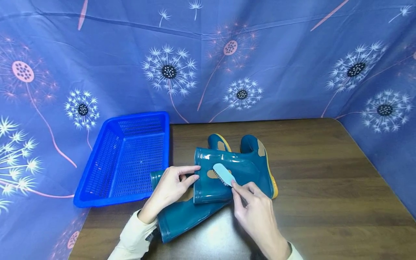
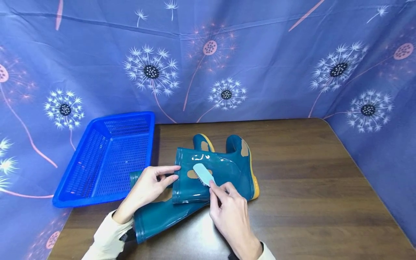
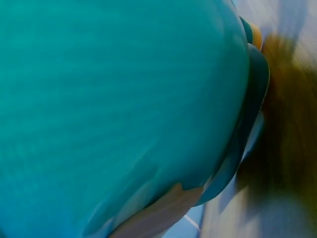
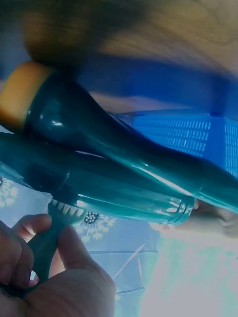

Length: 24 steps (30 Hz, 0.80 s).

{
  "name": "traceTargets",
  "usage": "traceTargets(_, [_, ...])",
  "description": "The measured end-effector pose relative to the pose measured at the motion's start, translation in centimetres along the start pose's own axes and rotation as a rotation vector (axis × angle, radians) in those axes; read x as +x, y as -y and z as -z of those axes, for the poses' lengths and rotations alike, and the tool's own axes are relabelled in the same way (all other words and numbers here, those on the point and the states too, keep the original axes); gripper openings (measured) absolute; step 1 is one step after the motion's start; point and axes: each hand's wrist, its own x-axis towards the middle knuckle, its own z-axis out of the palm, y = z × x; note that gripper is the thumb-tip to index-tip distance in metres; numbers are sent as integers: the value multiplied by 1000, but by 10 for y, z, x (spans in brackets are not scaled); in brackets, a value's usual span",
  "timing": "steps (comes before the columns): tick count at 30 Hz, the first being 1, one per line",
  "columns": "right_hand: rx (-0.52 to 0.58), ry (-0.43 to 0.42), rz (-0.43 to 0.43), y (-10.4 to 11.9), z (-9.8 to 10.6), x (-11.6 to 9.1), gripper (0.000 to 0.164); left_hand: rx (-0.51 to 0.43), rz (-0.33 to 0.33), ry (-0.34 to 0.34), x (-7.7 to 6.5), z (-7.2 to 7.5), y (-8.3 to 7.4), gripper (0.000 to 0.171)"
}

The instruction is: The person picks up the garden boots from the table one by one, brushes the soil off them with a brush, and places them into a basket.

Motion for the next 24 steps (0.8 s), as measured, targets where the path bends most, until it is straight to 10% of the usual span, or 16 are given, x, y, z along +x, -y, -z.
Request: traceTargets(24, [78,96,11,5,-4,0,31,77,-9,11,-5,5,6,32])
